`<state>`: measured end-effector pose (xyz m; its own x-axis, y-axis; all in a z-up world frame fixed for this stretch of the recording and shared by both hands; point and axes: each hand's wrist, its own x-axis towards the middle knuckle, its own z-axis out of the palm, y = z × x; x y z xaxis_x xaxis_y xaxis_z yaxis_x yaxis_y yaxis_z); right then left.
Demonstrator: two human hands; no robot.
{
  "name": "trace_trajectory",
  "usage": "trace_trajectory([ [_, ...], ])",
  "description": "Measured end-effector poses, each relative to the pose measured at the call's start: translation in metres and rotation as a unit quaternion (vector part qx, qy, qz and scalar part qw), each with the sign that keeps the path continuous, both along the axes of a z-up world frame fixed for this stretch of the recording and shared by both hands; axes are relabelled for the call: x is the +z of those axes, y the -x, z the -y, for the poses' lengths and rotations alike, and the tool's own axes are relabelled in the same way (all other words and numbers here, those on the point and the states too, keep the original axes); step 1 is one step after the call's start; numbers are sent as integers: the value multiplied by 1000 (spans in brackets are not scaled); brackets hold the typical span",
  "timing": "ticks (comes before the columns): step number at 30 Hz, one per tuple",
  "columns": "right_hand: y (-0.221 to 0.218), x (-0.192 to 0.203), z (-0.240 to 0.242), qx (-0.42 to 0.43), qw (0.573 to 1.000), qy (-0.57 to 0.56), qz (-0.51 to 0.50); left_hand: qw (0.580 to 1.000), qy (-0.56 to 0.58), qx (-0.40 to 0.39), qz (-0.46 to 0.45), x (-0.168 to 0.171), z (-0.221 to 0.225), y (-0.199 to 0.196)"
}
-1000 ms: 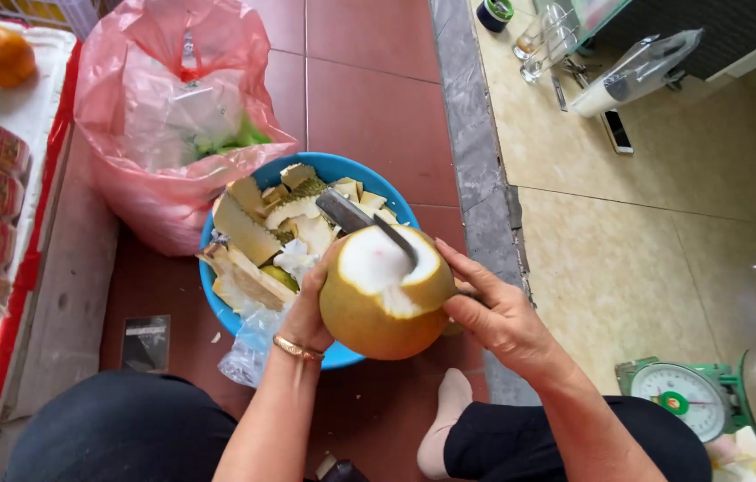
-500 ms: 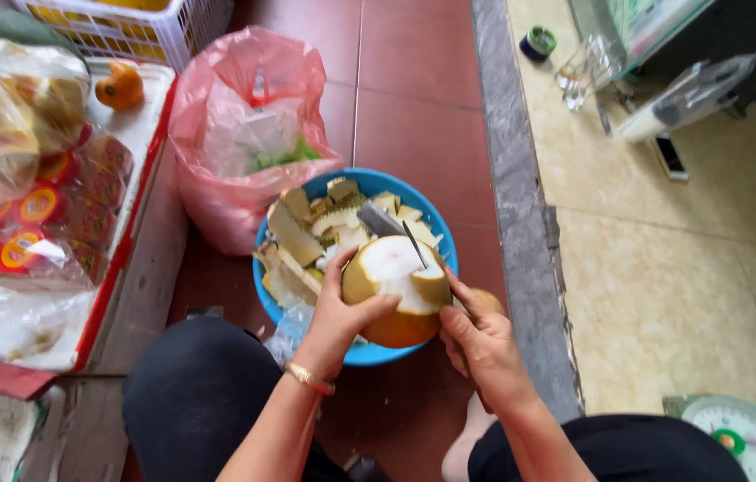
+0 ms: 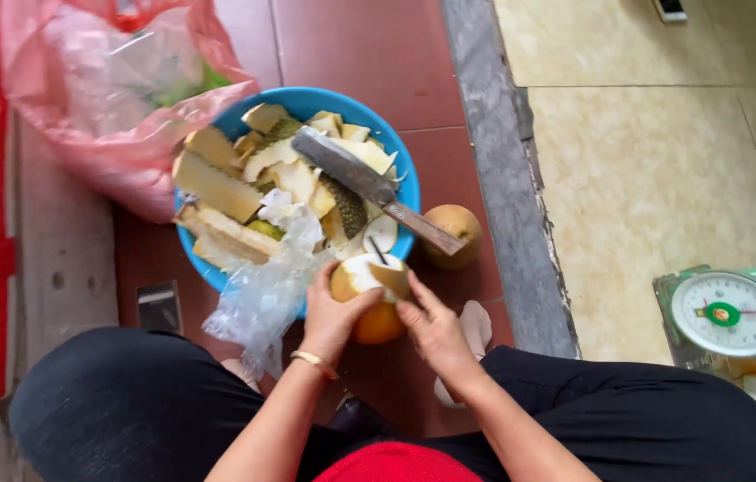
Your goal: Peeling a pomelo by scoring the outer green skin with a knife and then removing the thick white pith by hand to reveal the fruit segments.
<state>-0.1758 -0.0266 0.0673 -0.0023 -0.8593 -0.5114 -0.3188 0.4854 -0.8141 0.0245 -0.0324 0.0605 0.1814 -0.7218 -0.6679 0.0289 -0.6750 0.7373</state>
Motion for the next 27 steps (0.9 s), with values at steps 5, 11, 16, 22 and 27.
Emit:
trace_trajectory([
  [5, 7, 49, -10, 182, 953, -23, -240, 979, -63, 134, -143, 26, 24, -14],
  [11, 3, 40, 31, 209, 957, -54, -194, 997, 12, 45, -63, 0, 24, -13],
  [16, 33, 4, 18, 185, 968, -64, -154, 994, -5, 43, -103, -12, 31, -29],
  [22, 40, -16, 43, 160, 975, -107, 111, 982, -7, 42, -184, -22, 32, -47],
  [27, 8, -12, 62, 100, 958, -175, 205, 977, -6, 17, -212, -33, 38, -55],
])
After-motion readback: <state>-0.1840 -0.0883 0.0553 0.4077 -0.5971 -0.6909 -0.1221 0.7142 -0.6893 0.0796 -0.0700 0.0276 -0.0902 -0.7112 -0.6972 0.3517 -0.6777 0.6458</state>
